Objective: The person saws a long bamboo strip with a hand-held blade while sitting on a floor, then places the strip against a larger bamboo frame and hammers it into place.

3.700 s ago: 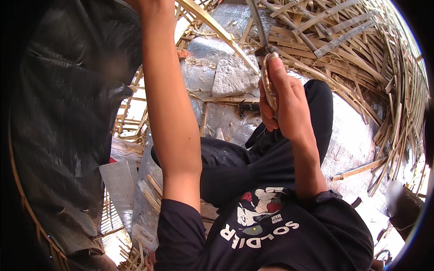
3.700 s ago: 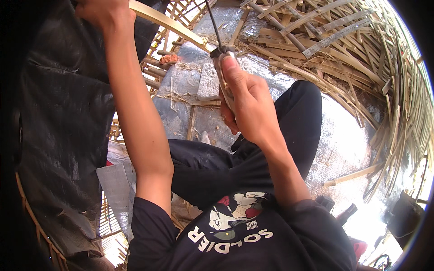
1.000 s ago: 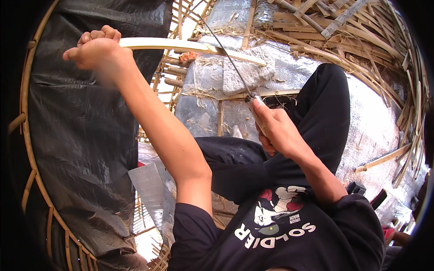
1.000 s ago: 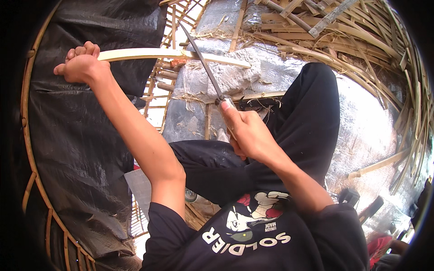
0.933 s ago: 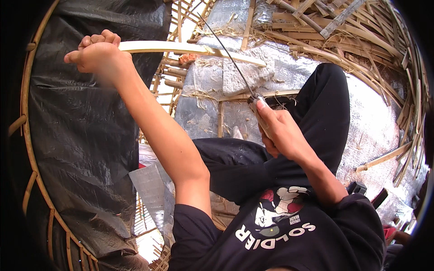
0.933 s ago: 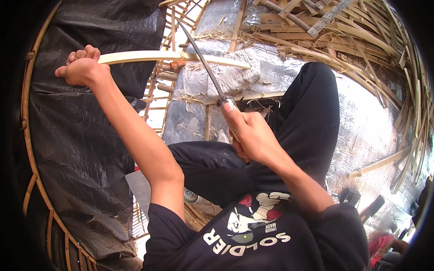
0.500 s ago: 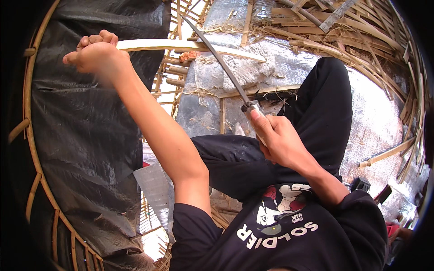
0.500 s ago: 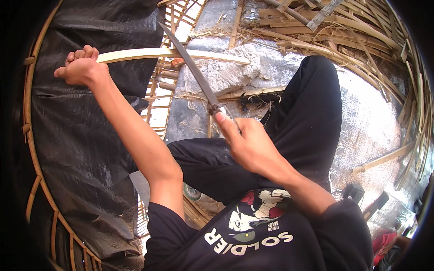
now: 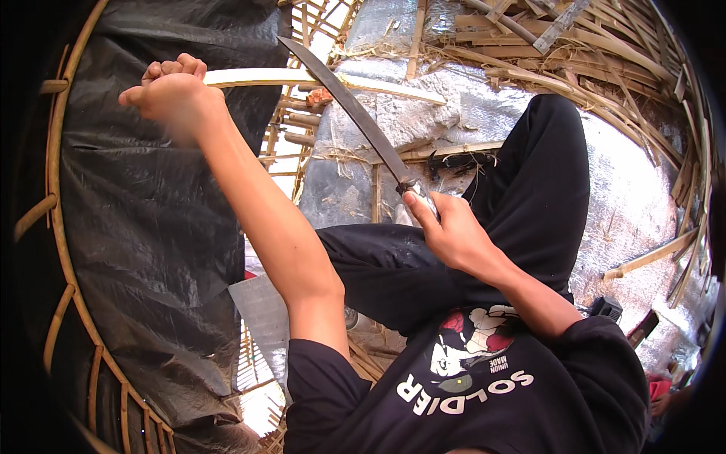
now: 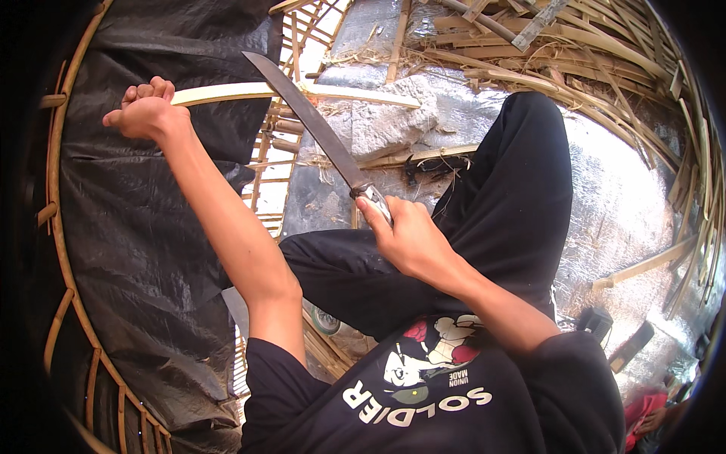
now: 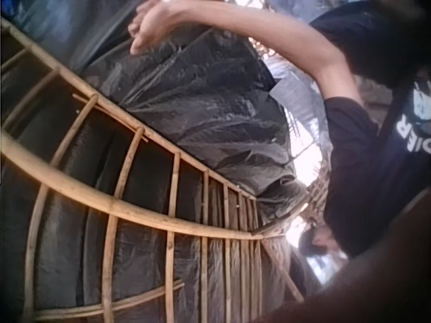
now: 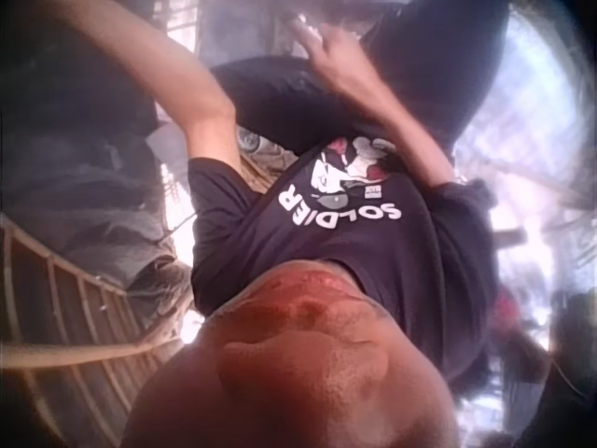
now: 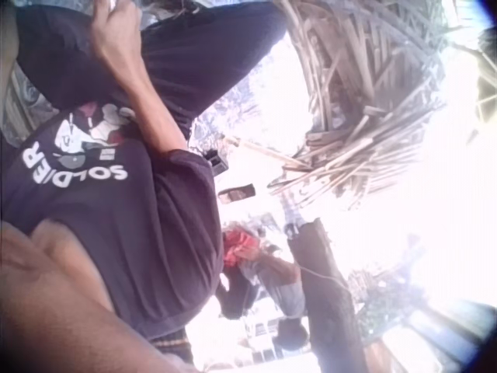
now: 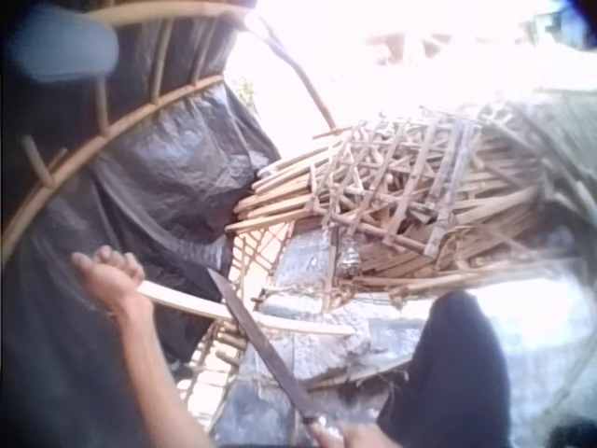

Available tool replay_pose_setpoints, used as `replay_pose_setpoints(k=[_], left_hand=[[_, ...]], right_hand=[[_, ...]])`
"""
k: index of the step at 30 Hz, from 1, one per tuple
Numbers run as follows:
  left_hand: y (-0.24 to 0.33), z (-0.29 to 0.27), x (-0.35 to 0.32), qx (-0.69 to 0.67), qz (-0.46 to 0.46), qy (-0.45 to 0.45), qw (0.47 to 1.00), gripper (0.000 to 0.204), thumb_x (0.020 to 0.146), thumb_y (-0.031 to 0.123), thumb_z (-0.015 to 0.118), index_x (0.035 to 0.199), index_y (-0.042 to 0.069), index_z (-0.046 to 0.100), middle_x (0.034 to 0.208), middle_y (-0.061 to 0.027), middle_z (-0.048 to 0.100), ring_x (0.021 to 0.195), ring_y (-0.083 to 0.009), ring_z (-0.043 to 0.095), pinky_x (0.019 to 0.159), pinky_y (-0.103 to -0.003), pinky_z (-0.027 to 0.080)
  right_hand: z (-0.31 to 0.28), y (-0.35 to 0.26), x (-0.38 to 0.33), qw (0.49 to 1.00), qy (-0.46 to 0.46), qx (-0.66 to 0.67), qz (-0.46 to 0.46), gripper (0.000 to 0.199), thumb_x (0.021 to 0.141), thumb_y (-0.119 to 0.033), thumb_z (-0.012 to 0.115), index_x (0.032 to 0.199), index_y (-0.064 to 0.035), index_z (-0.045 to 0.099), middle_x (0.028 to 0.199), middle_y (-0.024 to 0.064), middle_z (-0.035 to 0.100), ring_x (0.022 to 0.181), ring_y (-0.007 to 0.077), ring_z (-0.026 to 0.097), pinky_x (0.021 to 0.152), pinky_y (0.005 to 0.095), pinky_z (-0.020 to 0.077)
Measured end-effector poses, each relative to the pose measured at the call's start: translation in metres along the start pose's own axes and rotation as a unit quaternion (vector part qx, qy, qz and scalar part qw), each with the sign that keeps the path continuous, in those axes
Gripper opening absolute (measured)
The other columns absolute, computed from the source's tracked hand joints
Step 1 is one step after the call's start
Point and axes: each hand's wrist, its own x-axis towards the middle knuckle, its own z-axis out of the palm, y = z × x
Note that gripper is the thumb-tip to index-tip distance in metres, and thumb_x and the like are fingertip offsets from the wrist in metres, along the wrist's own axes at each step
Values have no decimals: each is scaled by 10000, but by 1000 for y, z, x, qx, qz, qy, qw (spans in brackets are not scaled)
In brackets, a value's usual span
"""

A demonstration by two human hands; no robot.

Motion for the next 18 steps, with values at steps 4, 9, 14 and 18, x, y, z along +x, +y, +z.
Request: replay_pose_setpoints(k=[4,9,14,18], left_hand=[[1,1,-3,-7,8,-1,1000,598,1057,517,24,768,80,311,564,-9,159,505,-151,132,462,-274,198],[0,0,-4,-6,17,-25,1000,600,1055,534,23,753,94,297,556,-5,155,506,-148,124,461,-268,196],[6,-3,-8,-2,17,-18,1000,602,1051,554,23,730,114,280,545,-1,165,502,-147,119,467,-258,192],[26,13,-29,-9,49,-45,998,610,1048,565,23,713,122,276,537,-3,165,499,-145,113,475,-251,180]], right_hand=[[3,2,8,1000,2,-8,-10,605,1034,-434,517,747,94,588,610,284,563,591,435,598,620,491,459],[0,-8,29,999,2,-5,-45,611,1036,-435,510,757,101,599,641,307,578,648,480,605,635,506,466],[2,-10,33,999,6,-18,-46,623,1029,-437,521,747,113,599,655,321,585,674,498,609,648,519,471],[-10,-24,70,978,133,-103,-123,664,1014,-461,538,686,114,588,625,345,575,657,504,626,658,543,488]])
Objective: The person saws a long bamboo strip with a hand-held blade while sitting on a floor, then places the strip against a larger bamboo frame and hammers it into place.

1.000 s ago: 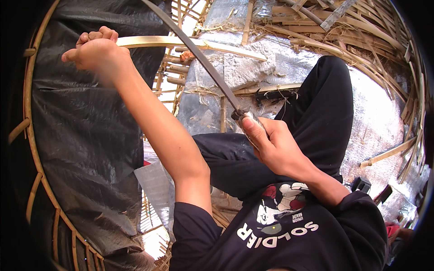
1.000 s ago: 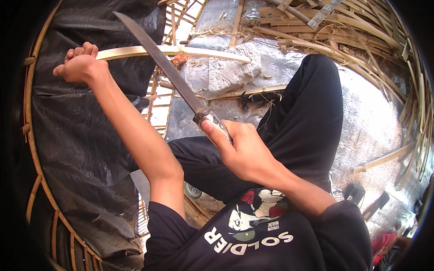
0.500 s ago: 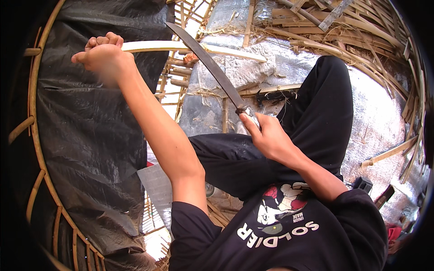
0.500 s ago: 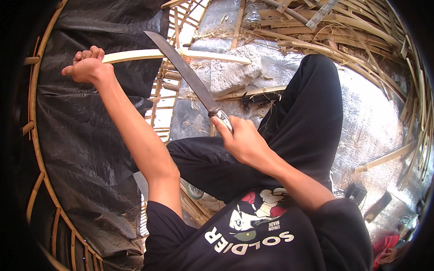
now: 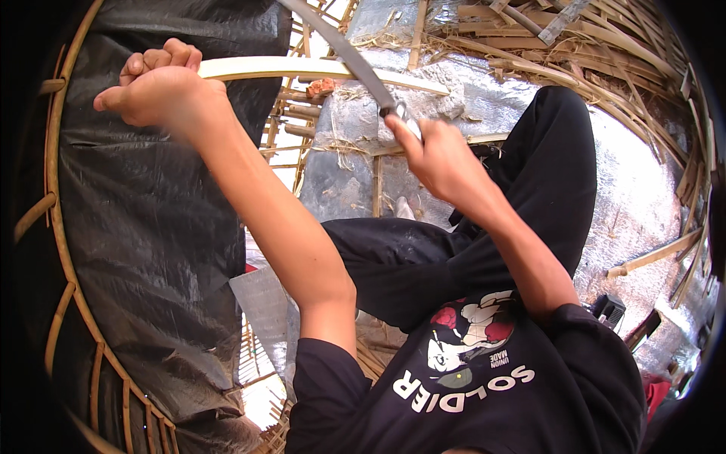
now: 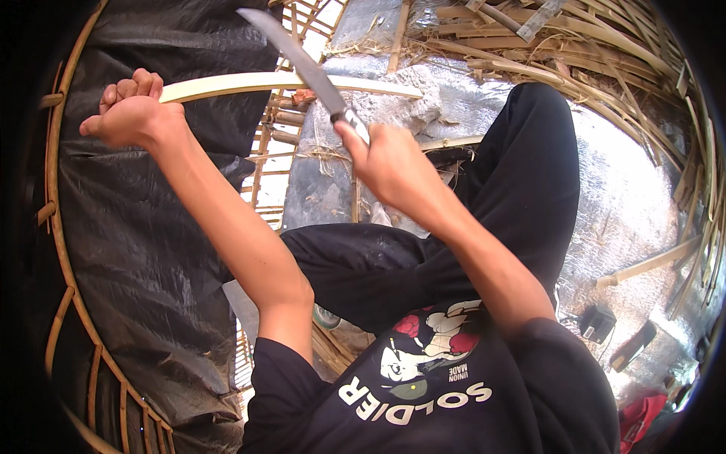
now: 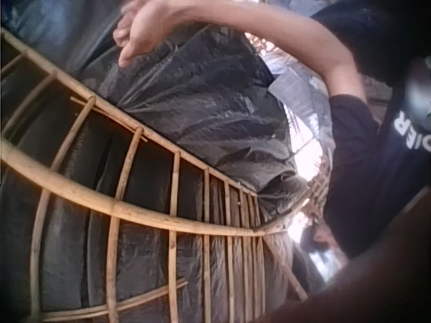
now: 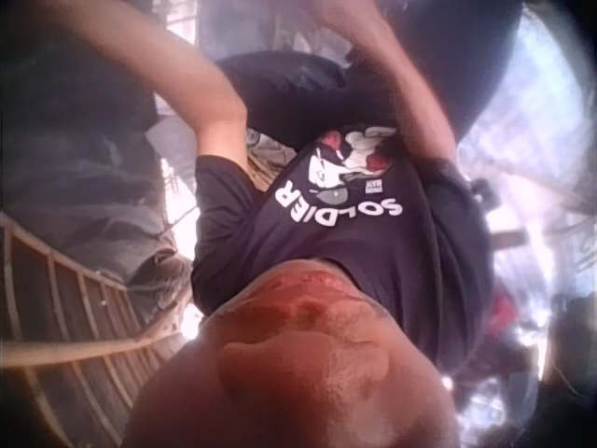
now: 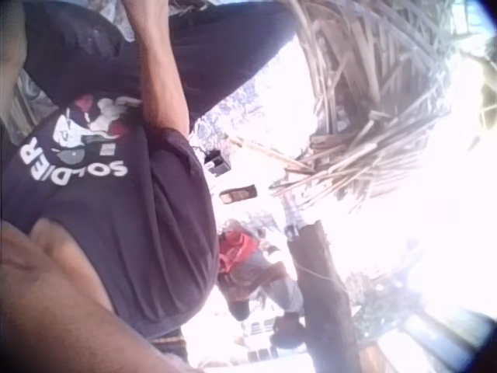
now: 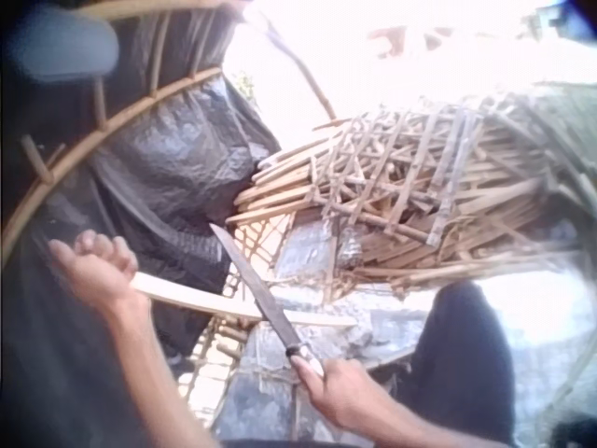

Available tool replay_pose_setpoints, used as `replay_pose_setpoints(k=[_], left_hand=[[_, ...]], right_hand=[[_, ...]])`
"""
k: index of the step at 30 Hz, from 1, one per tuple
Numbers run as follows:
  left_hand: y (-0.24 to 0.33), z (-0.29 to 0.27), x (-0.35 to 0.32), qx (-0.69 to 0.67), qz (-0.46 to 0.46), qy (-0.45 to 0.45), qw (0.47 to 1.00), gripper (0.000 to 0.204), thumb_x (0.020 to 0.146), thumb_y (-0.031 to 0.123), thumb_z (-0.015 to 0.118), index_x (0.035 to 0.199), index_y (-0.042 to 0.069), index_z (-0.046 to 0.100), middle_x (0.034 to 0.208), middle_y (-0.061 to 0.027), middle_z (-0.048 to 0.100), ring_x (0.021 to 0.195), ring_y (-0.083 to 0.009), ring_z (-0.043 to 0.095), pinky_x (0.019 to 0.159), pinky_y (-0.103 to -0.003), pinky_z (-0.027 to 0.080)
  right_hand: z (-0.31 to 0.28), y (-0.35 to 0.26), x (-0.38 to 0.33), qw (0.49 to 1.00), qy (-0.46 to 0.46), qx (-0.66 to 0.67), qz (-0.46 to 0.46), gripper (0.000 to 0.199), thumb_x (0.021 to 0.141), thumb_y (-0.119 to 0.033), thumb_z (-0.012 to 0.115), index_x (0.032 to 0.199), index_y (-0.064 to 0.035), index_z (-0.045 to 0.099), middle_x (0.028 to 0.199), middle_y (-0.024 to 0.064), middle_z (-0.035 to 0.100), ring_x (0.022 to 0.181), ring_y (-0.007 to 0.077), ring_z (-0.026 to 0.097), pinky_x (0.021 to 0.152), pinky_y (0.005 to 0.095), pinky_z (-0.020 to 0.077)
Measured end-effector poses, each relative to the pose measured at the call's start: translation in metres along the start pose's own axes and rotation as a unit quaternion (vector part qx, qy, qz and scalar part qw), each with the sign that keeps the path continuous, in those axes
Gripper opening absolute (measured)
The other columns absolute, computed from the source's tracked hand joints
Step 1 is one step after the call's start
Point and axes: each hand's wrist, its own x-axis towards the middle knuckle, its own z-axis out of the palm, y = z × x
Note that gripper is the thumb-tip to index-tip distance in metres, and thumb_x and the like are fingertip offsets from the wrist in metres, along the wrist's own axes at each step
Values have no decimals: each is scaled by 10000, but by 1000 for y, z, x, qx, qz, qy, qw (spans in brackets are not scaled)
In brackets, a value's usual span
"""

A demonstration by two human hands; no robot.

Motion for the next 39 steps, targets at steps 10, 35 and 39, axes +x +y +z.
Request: replay_pose_setpoints(k=[10,35,39], left_hand=[[-30,36,34,-12,31,36,999,572,1066,488,58,707,97,270,551,-52,279,422,-169,315,390,-295,310],[-44,3,48,-68,13,-26,997,551,1064,525,64,708,123,187,530,-39,261,412,-156,232,394,-294,301],[-49,-19,36,-31,-10,55,998,545,1059,540,70,725,123,173,536,-22,216,434,-150,200,399,-311,275]], right_hand=[[-39,-21,8,927,-94,303,198,590,1026,-581,450,745,-64,487,524,9,410,381,102,377,361,284,307],[3,-9,16,944,-142,253,160,666,1017,-622,429,633,-79,451,510,40,473,400,141,479,399,318,388],[-6,-22,8,950,-121,216,191,667,1020,-621,427,684,-48,492,510,40,455,387,136,440,390,323,369]])
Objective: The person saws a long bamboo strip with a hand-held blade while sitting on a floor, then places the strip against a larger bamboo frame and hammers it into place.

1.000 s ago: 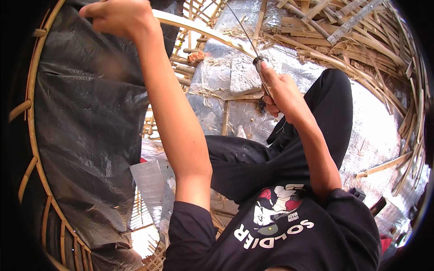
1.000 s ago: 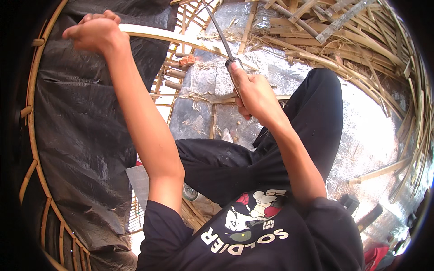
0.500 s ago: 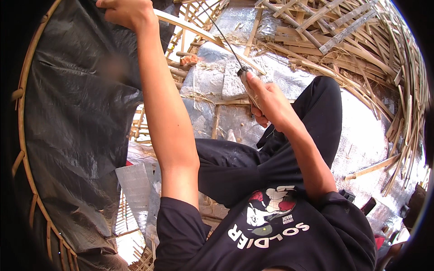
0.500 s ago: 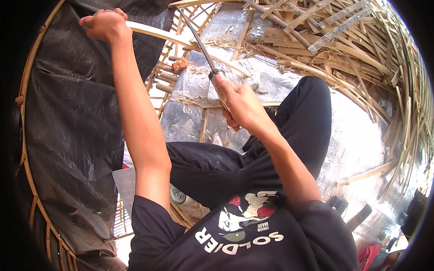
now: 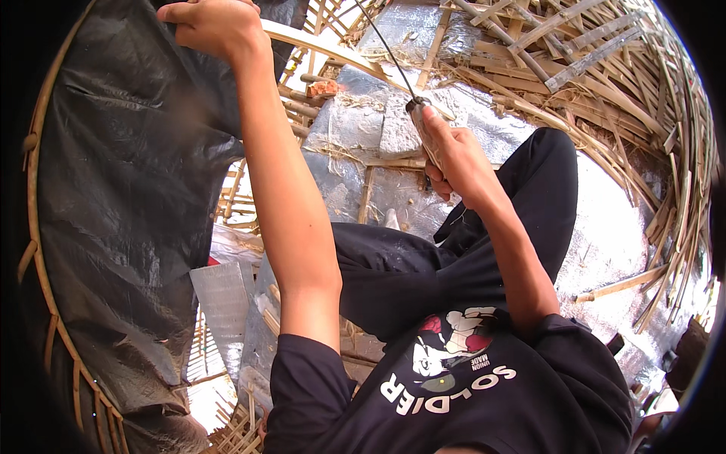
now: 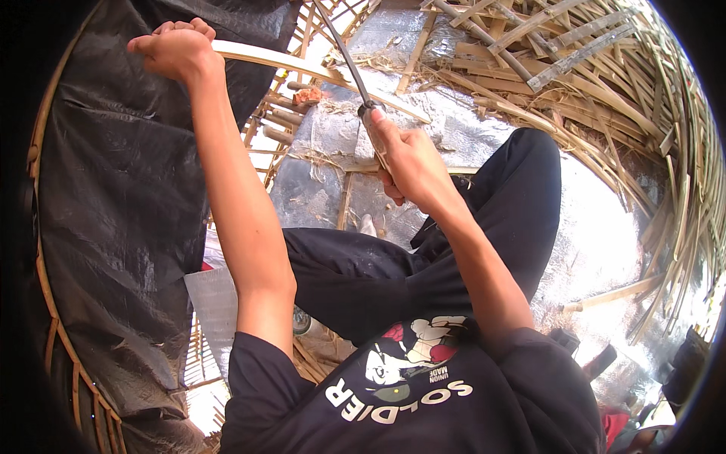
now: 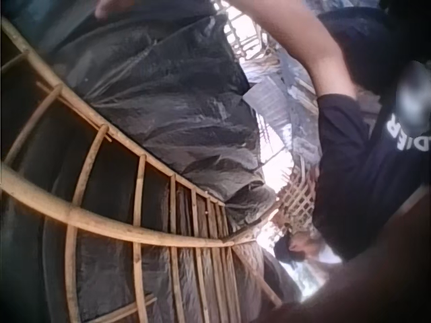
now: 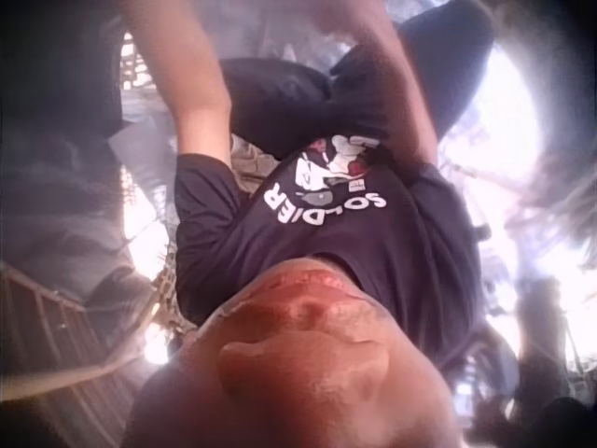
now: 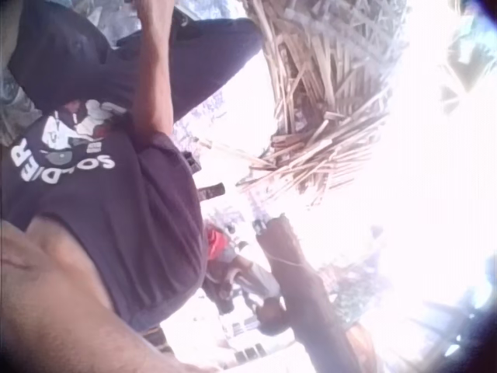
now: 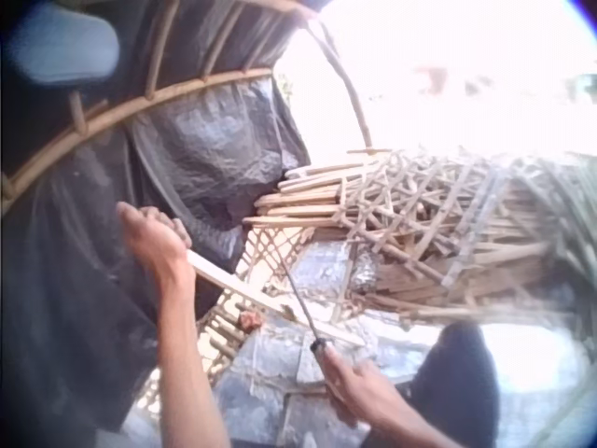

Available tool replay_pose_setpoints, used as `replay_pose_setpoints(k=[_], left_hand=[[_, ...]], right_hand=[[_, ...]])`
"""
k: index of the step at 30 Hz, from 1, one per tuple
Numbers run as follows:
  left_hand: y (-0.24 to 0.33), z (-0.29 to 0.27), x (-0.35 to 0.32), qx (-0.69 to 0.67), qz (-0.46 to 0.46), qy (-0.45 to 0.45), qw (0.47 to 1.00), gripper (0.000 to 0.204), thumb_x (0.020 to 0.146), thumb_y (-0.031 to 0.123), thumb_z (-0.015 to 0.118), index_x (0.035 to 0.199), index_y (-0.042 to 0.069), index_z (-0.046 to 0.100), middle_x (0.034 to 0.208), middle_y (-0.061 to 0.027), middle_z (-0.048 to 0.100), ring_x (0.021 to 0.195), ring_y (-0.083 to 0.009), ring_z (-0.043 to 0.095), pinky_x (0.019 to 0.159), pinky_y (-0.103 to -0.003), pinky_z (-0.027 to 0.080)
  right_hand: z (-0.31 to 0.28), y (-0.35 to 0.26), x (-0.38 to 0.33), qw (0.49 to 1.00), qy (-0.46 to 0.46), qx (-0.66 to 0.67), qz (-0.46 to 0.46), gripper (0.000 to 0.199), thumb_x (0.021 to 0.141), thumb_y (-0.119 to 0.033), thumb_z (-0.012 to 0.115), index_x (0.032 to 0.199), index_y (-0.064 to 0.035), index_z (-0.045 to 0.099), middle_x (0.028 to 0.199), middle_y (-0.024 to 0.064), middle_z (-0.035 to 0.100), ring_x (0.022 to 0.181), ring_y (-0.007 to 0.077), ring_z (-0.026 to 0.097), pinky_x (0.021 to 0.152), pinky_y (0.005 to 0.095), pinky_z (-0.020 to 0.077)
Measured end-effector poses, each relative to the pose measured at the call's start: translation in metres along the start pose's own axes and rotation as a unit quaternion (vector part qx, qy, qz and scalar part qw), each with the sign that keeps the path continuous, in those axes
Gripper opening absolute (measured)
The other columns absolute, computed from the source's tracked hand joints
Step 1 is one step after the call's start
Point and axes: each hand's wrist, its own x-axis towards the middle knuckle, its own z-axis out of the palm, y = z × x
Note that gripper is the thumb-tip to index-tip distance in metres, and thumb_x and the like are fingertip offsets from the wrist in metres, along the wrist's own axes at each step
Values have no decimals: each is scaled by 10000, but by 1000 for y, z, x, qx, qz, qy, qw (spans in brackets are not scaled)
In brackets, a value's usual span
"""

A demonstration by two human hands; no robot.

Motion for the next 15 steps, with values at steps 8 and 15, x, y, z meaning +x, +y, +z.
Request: replay_pose_setpoints(k=[8,15], left_hand=[[15,25,-8,-64,11,-41,997,549,1065,534,177,682,151,261,536,11,272,402,-122,249,383,-274,272],[-1,6,10,4,-31,-22,999,597,1048,571,37,683,131,211,496,-14,245,411,-130,242,433,-266,256]], right_hand=[[15,-29,0,992,-5,27,-119,640,1028,-613,420,706,-62,479,499,30,426,375,137,396,373,308,324],[-59,81,32,981,102,97,136,539,1019,-585,453,792,-97,472,552,-16,410,397,94,365,388,288,315]])
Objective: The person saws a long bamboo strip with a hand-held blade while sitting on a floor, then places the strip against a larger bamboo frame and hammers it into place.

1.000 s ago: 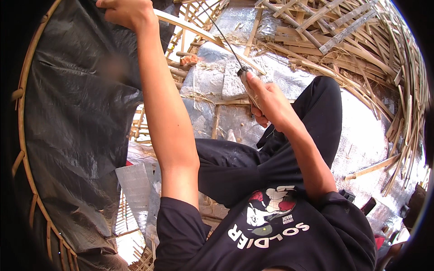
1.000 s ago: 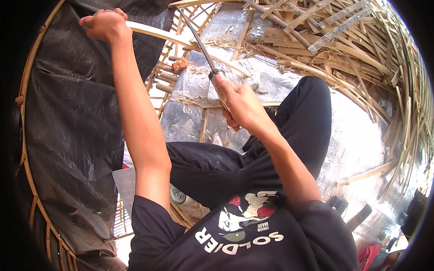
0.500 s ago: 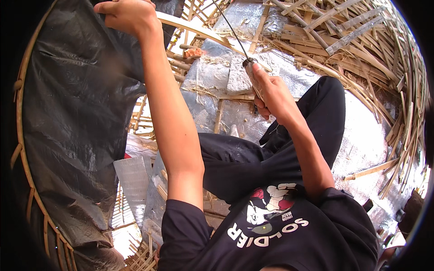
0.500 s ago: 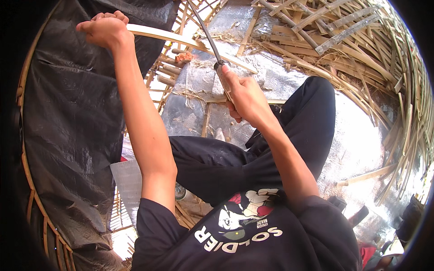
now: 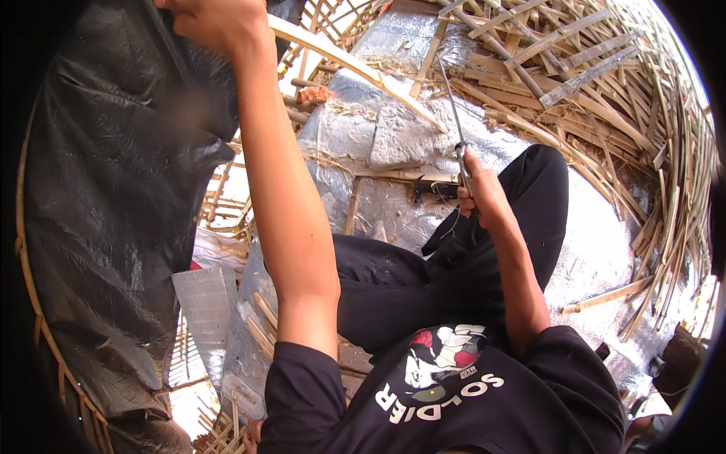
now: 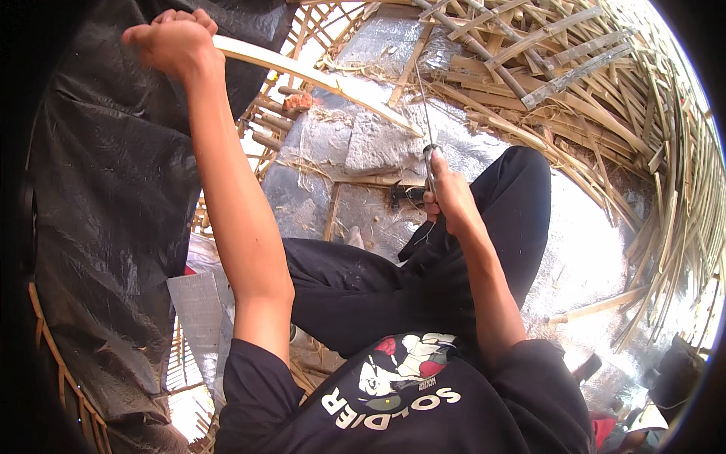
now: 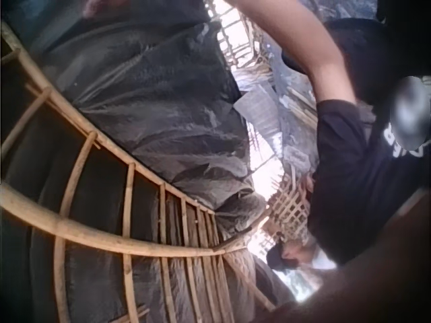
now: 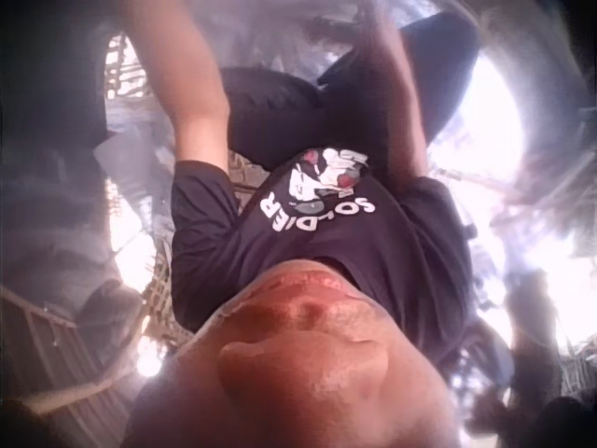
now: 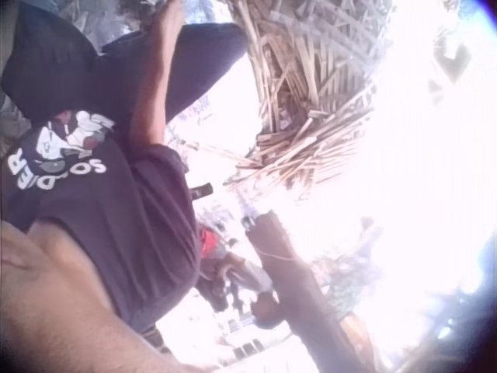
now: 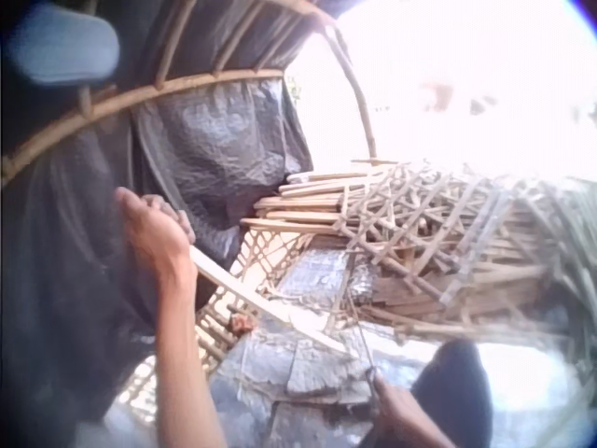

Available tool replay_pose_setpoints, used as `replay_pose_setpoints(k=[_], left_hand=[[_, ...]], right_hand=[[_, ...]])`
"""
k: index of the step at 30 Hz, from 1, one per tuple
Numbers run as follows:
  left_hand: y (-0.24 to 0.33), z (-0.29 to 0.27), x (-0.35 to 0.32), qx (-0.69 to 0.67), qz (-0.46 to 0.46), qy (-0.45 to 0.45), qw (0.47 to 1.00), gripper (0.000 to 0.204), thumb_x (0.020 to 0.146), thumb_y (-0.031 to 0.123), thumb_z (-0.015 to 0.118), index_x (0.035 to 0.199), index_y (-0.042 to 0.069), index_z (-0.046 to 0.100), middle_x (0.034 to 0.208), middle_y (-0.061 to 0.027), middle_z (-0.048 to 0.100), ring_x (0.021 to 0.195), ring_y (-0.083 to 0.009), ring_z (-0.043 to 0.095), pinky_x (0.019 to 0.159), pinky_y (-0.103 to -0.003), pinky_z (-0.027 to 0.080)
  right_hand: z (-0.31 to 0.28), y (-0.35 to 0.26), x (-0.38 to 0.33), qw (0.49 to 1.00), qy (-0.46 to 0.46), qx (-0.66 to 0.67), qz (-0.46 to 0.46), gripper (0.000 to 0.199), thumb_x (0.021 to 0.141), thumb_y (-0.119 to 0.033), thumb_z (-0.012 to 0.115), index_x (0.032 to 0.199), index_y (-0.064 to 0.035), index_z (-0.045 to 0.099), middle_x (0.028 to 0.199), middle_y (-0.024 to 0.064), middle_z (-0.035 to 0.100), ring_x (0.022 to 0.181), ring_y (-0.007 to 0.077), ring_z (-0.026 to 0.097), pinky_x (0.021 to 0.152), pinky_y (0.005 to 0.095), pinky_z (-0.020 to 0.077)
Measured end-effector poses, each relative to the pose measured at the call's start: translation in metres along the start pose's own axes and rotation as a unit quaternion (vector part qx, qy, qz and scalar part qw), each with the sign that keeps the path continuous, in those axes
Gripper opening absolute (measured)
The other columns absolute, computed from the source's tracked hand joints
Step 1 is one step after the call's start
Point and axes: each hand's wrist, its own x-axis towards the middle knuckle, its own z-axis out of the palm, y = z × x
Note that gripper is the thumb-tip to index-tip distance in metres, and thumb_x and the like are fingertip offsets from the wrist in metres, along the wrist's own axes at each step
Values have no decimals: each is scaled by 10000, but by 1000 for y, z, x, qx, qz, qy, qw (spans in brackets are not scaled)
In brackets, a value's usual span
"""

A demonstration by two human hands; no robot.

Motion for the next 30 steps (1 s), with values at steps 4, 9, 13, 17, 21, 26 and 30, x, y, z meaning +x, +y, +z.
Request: replay_pose_setpoints(k=[4,9,13,17,21,26,30], left_hand=[[11,36,-17,-63,38,68,995,539,1066,553,248,694,167,305,551,38,287,382,-109,270,349,-252,262],[15,58,-27,-64,37,13,997,541,1063,564,237,693,174,300,539,41,282,382,-101,286,351,-258,238],[29,56,-29,-71,-7,35,997,550,1063,572,240,683,179,298,537,43,267,391,-99,265,360,-257,214],[-6,47,16,-32,15,-83,996,597,1049,561,52,695,126,255,515,-12,261,434,-130,270,436,-259,267],[13,59,-24,-43,26,-8,999,562,1061,569,203,684,164,301,536,29,261,409,-104,265,381,-258,211],[8,38,6,56,43,-116,991,544,1044,530,-15,700,145,157,534,-31,200,498,-159,175,471,-252,304],[2,43,2,75,60,-64,993,498,1056,478,28,704,146,143,535,-31,173,497,-162,169,465,-268,277]], right_hand=[[12,-60,-57,989,-74,30,-124,606,998,-648,441,777,-85,480,500,-24,356,347,86,313,347,264,263],[48,-111,-98,953,-130,68,-267,641,1031,-631,366,762,-67,506,447,12,375,315,102,311,317,259,252],[69,-67,-41,975,-165,-53,-141,622,1031,-596,424,676,-85,432,521,26,440,414,138,448,407,329,383],[1,14,35,1000,-14,0,-9,575,1014,-554,477,700,-73,462,559,45,462,424,147,452,401,346,382],[4,9,23,997,-12,-70,-32,597,1015,-588,464,669,-102,439,535,24,434,395,132,410,388,318,370],[8,20,37,992,-17,-107,-68,583,1032,-542,469,668,-86,462,525,33,483,395,134,455,392,326,381],[19,32,10,966,35,-196,-164,538,1038,-397,520,740,49,558,508,137,461,482,169,471,502,383,400]])
